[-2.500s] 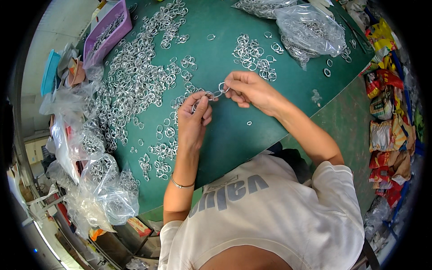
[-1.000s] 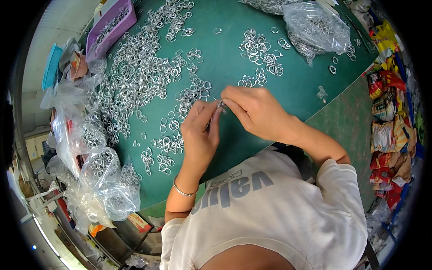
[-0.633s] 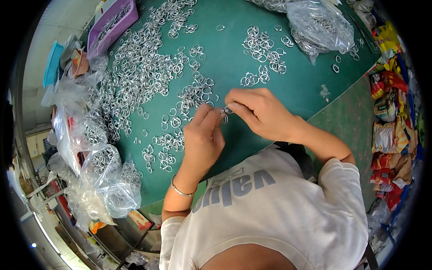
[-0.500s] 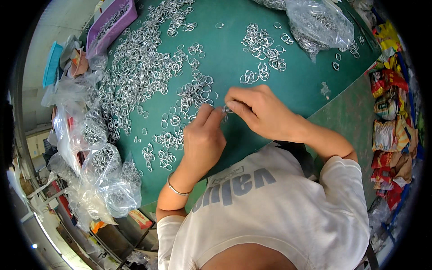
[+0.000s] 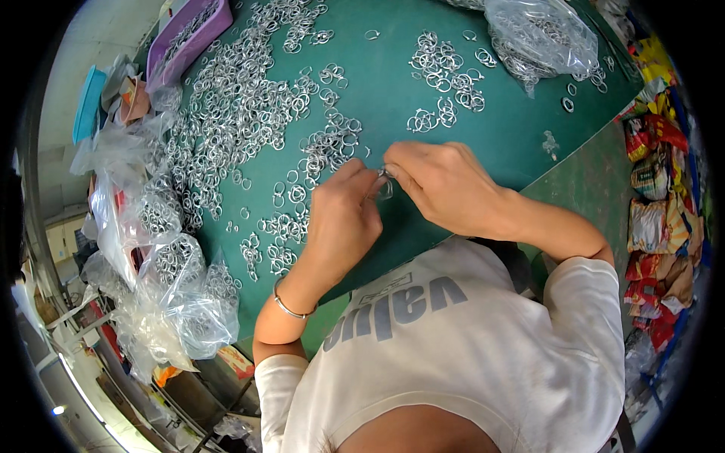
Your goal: The person picks up metal rings from a table by hand, gathers them in their palm, and places them into plastic bags.
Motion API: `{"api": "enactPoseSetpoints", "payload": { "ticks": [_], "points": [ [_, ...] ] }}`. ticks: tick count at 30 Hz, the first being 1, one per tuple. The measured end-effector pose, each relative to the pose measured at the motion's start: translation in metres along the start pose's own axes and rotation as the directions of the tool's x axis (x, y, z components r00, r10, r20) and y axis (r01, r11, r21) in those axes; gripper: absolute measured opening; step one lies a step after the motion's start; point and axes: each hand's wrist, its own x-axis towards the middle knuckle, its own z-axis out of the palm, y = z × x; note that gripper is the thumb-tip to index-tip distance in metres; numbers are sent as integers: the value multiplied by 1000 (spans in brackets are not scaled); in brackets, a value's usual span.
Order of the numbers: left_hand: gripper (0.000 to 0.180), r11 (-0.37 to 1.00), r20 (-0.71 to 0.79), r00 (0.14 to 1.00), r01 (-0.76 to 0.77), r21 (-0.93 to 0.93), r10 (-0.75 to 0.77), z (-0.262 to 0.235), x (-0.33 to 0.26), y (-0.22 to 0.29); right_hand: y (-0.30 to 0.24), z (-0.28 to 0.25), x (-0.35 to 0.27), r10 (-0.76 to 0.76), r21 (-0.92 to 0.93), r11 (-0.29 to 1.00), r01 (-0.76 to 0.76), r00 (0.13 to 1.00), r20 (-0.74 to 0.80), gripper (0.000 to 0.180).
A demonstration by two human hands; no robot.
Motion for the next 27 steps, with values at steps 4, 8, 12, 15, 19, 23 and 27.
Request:
{"api": "enactPoseSetpoints", "payload": {
  "ticks": [4,8,12,15,19,23,27],
  "points": [
    [10,999,-38,999,27,-39,-29,4,0,6,-3,-3,-1,19,-56,998,-14,997,80,10],
    [5,997,-44,999,-16,-74,13,5,-2,3,-2,-1,-3,-14,-32,999,16,997,79,16],
    [10,995,-44,999,-14,-95,9,0,-4,5,-6,-2,-3,56,70,996,-60,997,51,17],
    [18,998,-64,997,-42,-49,39,0,-9,6,-9,-7,-1,164,240,953,-186,981,108,15],
    [27,982,-106,982,-142,128,156,4,-15,7,-2,-13,6,322,632,612,-475,880,350,17],
    [27,961,-107,973,-178,213,205,2,-18,6,-8,-20,10,410,704,235,-670,726,553,17],
    [20,953,-79,981,-148,264,174,3,-20,7,-8,-18,11,373,658,441,-611,791,485,13]
  ]
}}
